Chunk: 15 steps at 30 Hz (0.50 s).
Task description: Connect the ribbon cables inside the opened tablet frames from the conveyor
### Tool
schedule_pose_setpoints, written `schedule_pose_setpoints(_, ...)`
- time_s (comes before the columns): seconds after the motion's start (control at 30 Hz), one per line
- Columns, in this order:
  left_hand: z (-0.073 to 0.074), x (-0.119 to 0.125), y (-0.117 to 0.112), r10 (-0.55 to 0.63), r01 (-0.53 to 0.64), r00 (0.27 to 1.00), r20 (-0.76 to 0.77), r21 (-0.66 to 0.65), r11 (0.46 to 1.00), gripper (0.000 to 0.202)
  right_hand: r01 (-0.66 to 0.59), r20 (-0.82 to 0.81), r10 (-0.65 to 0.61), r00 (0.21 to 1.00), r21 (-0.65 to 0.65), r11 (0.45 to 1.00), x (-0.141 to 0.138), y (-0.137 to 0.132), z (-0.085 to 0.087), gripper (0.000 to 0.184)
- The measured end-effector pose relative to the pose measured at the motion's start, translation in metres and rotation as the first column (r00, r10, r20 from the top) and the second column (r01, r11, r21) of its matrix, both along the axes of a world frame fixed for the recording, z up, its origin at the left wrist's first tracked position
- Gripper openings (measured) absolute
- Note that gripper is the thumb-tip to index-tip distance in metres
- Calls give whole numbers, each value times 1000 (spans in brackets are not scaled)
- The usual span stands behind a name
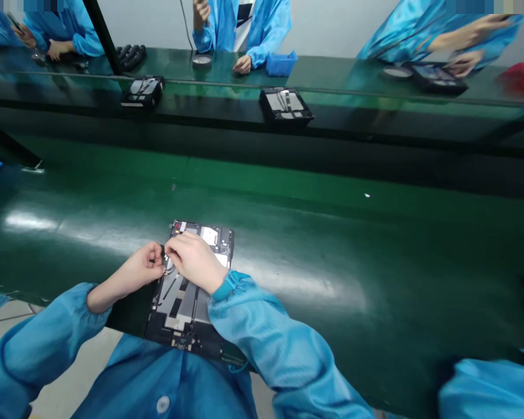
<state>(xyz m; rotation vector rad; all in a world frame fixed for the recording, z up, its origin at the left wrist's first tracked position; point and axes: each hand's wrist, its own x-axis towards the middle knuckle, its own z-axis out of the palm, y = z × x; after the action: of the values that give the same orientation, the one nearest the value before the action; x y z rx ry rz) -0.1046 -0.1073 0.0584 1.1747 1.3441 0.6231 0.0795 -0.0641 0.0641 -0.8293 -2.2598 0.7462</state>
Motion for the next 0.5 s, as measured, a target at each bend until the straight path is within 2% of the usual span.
schedule_pose_setpoints(0.23, 9, 2, 11, 14, -15, 999, -39, -27, 1000, 23, 28, -1, -28, 1000, -39, 999, 1, 6, -1, 15)
schedule_pose_setpoints(0.5, 8, 4, 23, 37, -41, 995, -90, -36, 999, 26, 118, 30, -117, 993, -32, 993, -2, 13, 2, 15)
